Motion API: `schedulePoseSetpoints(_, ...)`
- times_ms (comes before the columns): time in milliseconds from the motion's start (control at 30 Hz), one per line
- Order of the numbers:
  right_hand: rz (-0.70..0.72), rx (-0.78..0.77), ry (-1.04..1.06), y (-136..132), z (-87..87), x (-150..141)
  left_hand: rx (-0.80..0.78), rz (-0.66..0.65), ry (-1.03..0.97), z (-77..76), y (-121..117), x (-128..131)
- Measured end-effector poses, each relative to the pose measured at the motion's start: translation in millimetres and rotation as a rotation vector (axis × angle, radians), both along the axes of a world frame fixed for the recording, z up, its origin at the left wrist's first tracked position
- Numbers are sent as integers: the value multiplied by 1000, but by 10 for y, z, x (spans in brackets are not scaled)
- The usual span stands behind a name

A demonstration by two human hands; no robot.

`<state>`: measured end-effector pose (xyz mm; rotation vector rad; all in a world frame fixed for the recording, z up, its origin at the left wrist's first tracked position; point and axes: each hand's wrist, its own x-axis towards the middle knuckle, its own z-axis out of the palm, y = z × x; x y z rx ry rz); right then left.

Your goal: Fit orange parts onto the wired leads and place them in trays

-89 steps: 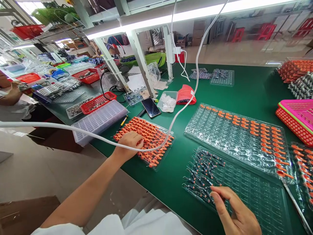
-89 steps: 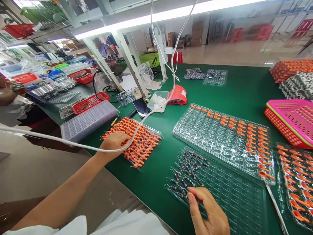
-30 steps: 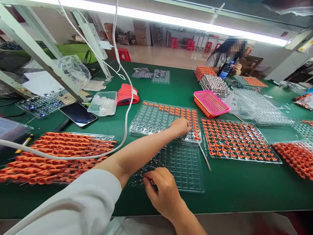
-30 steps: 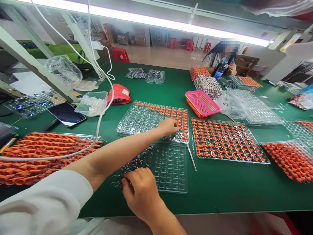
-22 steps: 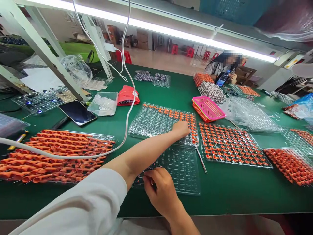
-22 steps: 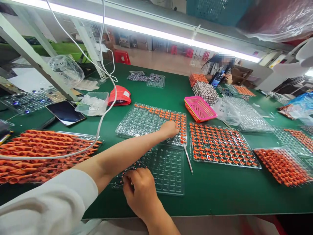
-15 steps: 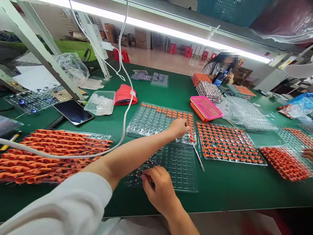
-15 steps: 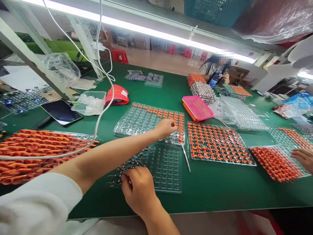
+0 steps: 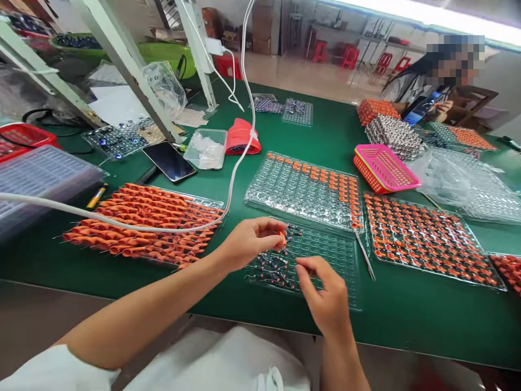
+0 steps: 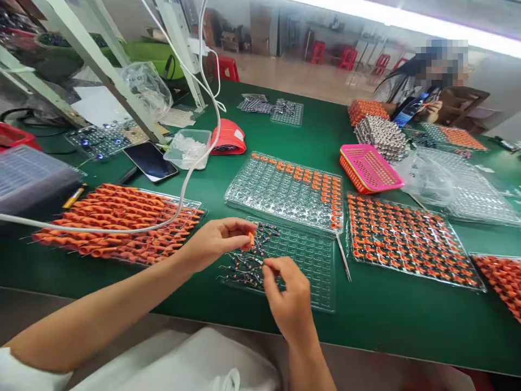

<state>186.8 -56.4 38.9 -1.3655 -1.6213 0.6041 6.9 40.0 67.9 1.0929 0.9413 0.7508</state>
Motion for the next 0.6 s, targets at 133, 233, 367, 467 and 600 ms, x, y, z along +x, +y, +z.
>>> schedulePoseSetpoints(133,-30,-28,-110,19,36,73,-117,28,-1,-253,-59,-174)
schedulePoseSetpoints(233,62,-115,-281,107,-8,36,-165,20,-52,-398,-64,-156)
schedulePoseSetpoints(367,121,-180,-507,231,-108,-59,-224,9,-79,-484,-89,-120)
schedulePoseSetpoints(467,132,-201,-600,276,-173,-112,-240,-13,-90,-484,-108,-143)
schedulePoseSetpoints(600,131,-187,-628,295,-216,-137,-211,-19,-129,-457,-120,-180)
